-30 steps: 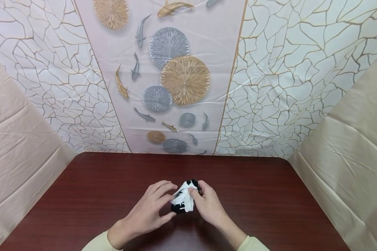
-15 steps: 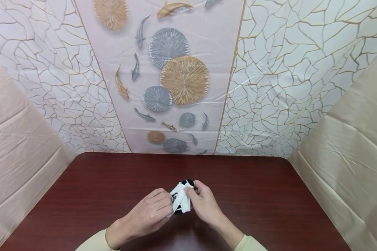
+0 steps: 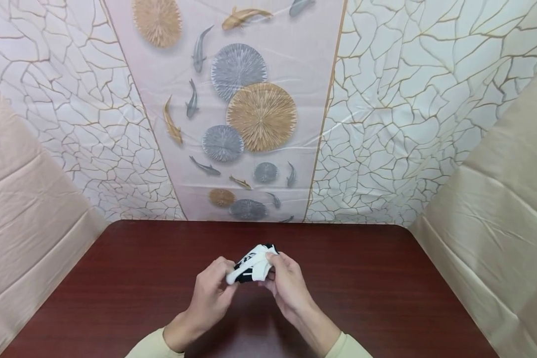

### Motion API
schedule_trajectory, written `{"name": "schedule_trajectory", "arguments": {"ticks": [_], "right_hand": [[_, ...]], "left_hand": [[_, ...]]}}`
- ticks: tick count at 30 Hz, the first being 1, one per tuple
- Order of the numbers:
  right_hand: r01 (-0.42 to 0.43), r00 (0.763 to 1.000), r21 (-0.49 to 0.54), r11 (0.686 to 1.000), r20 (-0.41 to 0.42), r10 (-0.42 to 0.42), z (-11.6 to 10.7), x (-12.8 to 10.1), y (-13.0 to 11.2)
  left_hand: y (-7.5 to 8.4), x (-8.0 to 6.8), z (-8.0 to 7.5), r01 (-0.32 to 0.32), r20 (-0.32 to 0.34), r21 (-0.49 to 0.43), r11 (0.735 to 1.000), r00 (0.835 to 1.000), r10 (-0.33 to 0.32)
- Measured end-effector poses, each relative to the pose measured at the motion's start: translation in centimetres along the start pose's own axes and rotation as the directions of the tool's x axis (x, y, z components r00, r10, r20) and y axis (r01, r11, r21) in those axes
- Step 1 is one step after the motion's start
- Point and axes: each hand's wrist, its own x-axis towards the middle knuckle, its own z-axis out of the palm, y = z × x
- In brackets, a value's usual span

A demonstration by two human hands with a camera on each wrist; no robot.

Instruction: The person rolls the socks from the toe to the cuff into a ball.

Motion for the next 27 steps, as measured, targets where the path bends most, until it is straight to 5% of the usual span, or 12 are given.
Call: {"name": "schedule_trajectory", "arguments": {"ticks": [3, 6, 8, 13, 16, 18, 24, 27], "right_hand": [[-0.002, 1.000, 0.070, 0.998, -0.014, 0.003, 0.5, -0.1, -0.1], [0.013, 1.000, 0.118, 0.993, -0.026, -0.010, 1.0, 0.0, -0.1], [0.030, 0.999, 0.135, 0.990, -0.024, -0.027, 1.3, 0.0, 0.0], [0.072, 0.997, 0.152, 0.986, -0.019, -0.070, 2.0, 0.0, 0.7], [0.105, 0.994, 0.146, 0.984, -0.038, -0.100, 2.2, 0.1, 1.1], [0.123, 0.992, 0.129, 0.984, -0.052, -0.117, 2.2, 0.3, 1.2], [0.160, 0.983, 0.113, 0.981, -0.112, -0.147, 1.6, 1.0, 1.2], [0.175, 0.978, 0.090, 0.980, -0.135, -0.162, 1.6, 1.0, 1.4]], "left_hand": [[0.6, 0.1, 0.4, 0.147, -0.081, -0.107, 0.983, 0.984, -0.156], [1.3, 0.4, 0.7, 0.296, -0.133, -0.191, 0.936, 0.937, -0.323], [1.9, 0.7, 0.9, 0.415, -0.148, -0.244, 0.877, 0.877, -0.456], [2.8, 1.4, 1.6, 0.604, -0.142, -0.456, 0.654, 0.676, -0.723], [3.0, 1.7, 1.8, 0.625, -0.130, -0.528, 0.575, 0.610, -0.782], [3.1, 1.7, 1.8, 0.641, -0.114, -0.529, 0.557, 0.596, -0.795], [3.5, 1.6, 1.6, 0.694, 0.078, -0.532, 0.486, 0.611, -0.788], [3.4, 1.6, 1.7, 0.708, 0.109, -0.542, 0.453, 0.593, -0.797]]}}
